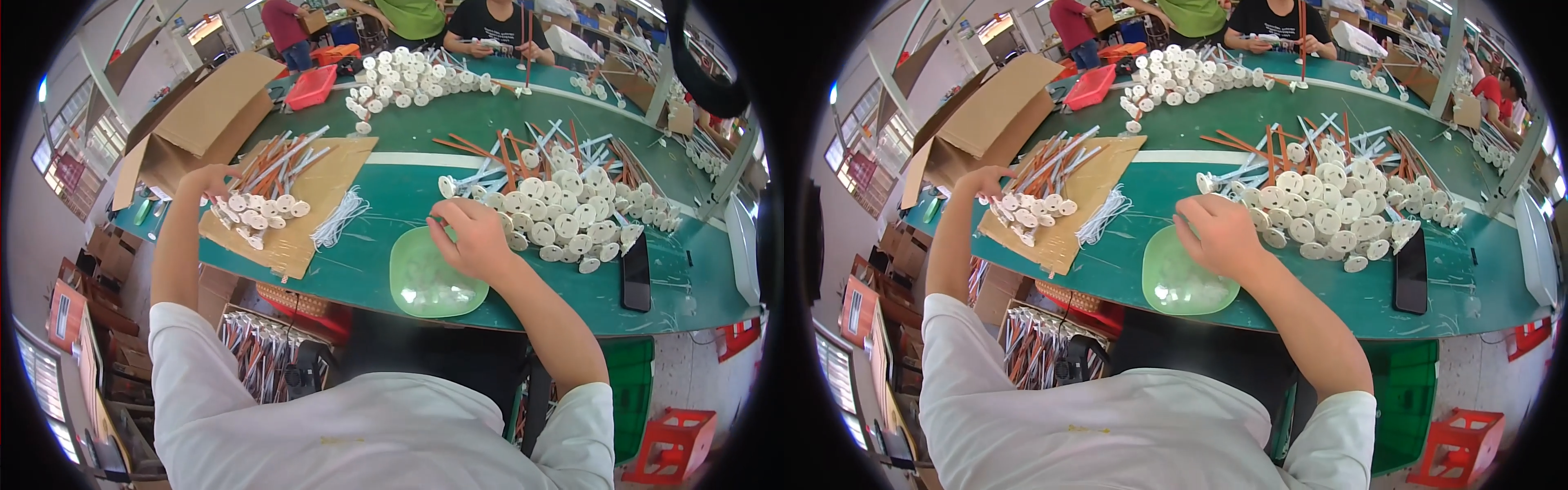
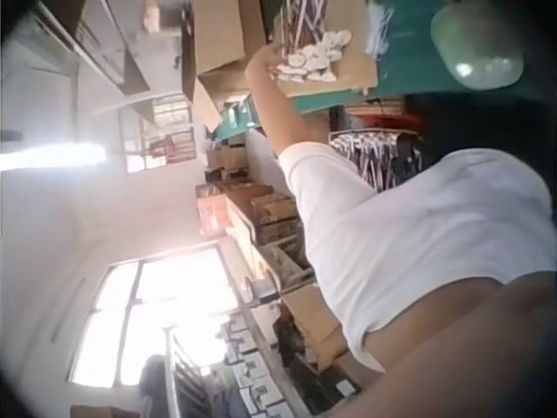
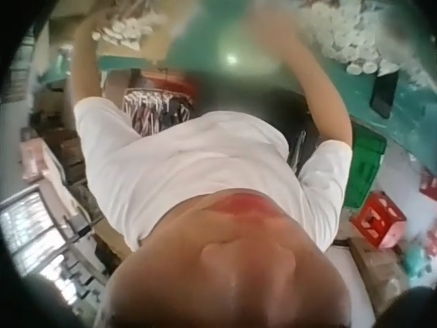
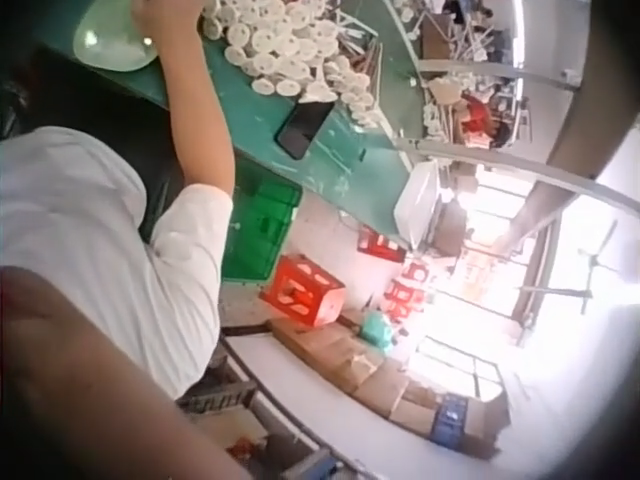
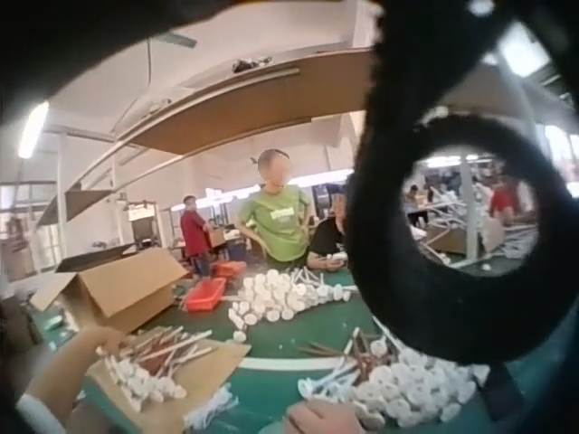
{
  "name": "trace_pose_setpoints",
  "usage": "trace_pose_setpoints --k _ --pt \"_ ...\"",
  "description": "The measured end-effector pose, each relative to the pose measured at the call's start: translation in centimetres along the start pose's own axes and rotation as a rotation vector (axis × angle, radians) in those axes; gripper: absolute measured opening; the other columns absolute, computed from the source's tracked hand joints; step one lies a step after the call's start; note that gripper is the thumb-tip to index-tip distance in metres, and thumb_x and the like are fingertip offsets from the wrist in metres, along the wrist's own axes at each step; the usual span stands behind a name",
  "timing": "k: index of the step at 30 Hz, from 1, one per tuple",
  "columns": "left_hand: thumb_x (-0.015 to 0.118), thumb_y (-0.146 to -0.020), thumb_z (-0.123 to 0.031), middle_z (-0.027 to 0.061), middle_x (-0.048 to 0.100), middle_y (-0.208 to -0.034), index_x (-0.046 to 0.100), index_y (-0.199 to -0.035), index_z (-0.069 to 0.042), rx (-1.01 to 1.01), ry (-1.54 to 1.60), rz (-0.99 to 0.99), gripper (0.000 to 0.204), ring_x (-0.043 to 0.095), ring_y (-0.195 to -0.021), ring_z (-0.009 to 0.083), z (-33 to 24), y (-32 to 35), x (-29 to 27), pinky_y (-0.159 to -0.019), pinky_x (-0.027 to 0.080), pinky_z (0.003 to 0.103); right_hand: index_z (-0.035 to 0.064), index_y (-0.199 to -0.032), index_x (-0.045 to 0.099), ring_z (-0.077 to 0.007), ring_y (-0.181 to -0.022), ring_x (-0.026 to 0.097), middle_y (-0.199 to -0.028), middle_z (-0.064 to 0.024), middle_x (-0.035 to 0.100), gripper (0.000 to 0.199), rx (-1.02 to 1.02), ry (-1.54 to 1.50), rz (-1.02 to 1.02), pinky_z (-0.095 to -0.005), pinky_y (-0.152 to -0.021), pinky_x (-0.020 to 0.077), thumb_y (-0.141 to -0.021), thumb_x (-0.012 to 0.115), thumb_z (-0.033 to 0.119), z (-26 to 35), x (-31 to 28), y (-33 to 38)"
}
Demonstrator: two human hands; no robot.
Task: Assembling small electronic components by attaching plastic discs onto LED strips at a factory manual workstation.
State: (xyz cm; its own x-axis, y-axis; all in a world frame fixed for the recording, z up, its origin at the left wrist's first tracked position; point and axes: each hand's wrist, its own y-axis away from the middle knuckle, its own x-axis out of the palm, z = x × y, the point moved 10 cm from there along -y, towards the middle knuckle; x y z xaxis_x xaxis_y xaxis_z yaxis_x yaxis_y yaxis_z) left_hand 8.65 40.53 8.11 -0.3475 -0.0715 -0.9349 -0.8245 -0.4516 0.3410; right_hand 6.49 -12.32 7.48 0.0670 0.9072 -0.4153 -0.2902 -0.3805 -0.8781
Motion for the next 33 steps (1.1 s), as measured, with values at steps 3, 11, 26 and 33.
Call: trace_pose_setpoints --k 3,11,26,33 --pt "0.077 -0.066 -0.007 0.0145 0.070 -0.111 0.054 -0.141 -0.024 -0.019 -0.100 0.033 0.080 0.073 -0.076 0.0243 -2.3 0.4 -0.9 -0.064 0.059 0.036 0.0040 -0.088 0.062 -0.0234 -0.066 0.065 -0.079 -0.0094 0.065 0.014 0.015 0.019 0.023 -0.0330 -0.056 0.0493 -0.079 0.072 0.002 -0.3 0.1 0.4" --pt "0.073 -0.071 -0.012 0.0126 0.067 -0.117 0.066 -0.121 -0.018 0.340 -0.495 -0.403 0.051 0.064 -0.109 0.0325 -20.4 4.7 -6.5 -0.087 0.055 0.044 0.0048 -0.087 0.063 -0.0250 -0.066 0.064 -0.079 -0.0090 0.065 0.014 0.007 0.021 0.058 -0.0343 -0.056 0.0498 -0.077 0.073 0.003 -0.1 0.5 0.6" --pt "0.059 -0.092 -0.037 0.0199 0.068 -0.084 0.066 -0.108 -0.009 1.440 -0.060 -0.365 0.034 0.066 -0.082 0.0398 -56.9 16.5 2.0 -0.074 0.052 0.049 0.0051 -0.082 0.063 -0.0297 -0.068 0.066 -0.078 -0.0107 0.066 0.012 -0.033 0.032 0.046 -0.0393 -0.062 0.0540 -0.074 0.073 0.005 0.4 0.7 0.1" --pt "0.059 -0.091 -0.033 0.0181 0.066 -0.079 0.071 -0.098 -0.007 1.511 0.164 -0.192 0.029 0.065 -0.071 0.0303 -55.1 17.4 -0.9 -0.070 0.051 0.042 0.0056 -0.081 0.063 -0.0265 -0.067 0.066 -0.077 -0.0089 0.067 0.013 -0.035 0.056 0.024 -0.0362 -0.058 0.0526 -0.074 0.074 0.005 0.8 0.3 0.1"
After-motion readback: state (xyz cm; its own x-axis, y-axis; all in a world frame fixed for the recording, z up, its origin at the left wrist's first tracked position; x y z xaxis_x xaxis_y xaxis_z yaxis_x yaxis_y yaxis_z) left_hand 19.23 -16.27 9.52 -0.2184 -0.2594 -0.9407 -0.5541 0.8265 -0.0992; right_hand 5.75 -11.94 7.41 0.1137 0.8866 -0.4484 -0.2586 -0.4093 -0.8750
